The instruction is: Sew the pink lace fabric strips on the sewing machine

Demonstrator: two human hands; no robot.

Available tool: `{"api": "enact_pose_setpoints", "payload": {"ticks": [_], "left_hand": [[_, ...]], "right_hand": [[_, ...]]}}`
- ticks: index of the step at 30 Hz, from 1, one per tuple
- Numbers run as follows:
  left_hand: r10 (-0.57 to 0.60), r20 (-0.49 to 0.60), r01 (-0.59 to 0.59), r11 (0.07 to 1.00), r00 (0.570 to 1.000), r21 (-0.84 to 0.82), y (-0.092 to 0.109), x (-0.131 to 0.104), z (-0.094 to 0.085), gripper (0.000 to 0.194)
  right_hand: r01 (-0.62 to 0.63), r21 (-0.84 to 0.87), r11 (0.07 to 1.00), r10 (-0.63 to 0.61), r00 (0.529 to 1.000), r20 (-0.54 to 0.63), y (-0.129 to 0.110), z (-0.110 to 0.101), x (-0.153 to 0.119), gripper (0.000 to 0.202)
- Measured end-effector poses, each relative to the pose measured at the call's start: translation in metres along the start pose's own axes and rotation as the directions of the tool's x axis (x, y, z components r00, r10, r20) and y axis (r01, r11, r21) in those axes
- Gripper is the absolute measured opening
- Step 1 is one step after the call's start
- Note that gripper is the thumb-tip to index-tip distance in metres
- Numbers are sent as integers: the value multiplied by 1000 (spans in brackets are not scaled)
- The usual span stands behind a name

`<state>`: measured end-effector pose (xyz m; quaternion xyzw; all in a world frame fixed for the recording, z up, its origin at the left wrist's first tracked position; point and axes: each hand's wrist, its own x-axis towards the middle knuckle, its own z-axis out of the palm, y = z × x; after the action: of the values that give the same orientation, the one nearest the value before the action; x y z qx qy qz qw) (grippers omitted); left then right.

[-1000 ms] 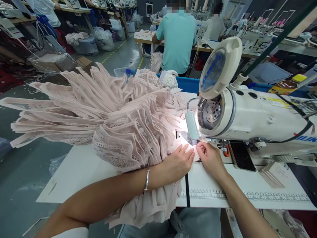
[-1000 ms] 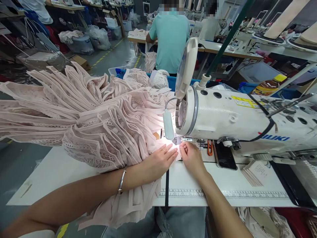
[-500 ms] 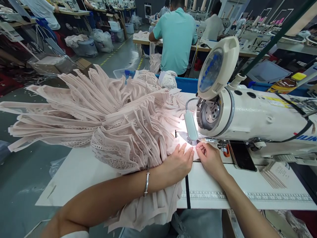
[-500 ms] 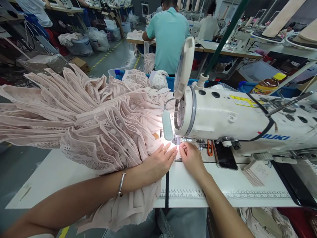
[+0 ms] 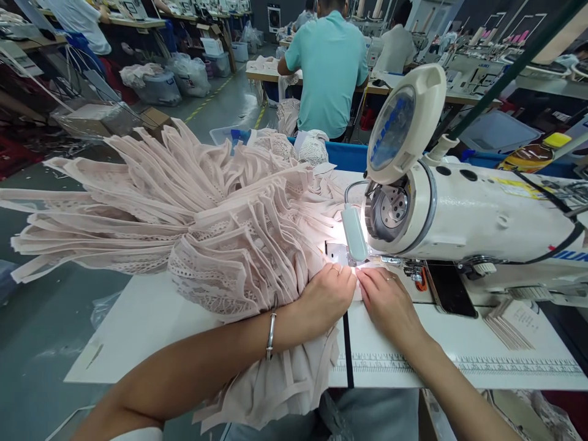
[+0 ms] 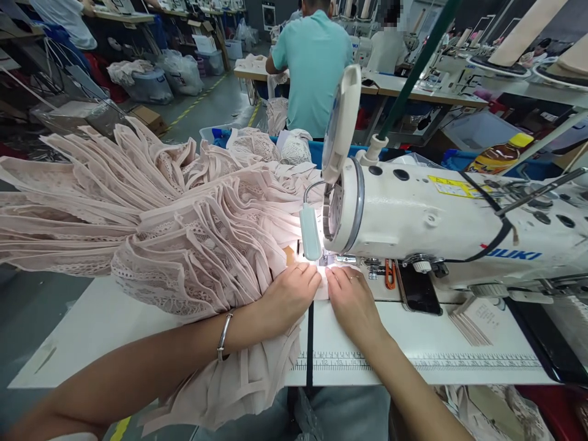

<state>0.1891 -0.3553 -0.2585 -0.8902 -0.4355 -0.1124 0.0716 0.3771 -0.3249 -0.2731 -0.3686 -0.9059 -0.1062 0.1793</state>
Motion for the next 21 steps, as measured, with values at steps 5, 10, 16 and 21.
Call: {"api": "enact_pose_setpoints", "payload": {"ticks": [5, 10, 16, 21], "left_hand": [[122, 25, -121, 992, 992, -44, 2, 5, 6, 18], [123, -5, -123, 992, 992, -22, 3, 7, 8, 23], [130, 76, -131, 991, 989, -2, 2, 6, 0, 32], [114, 12, -114, 993, 993, -13, 1, 7, 5, 33]], "right_hand": [[61, 16, 998, -62, 995, 73, 13, 4, -1, 50], [-12, 113, 993, -5, 989, 150, 36, 15, -7, 65], [-89, 142, 986, 61, 980, 191, 40, 24, -13, 65], [-120, 137, 983, 93, 978, 188, 38, 23, -10, 61]]}}
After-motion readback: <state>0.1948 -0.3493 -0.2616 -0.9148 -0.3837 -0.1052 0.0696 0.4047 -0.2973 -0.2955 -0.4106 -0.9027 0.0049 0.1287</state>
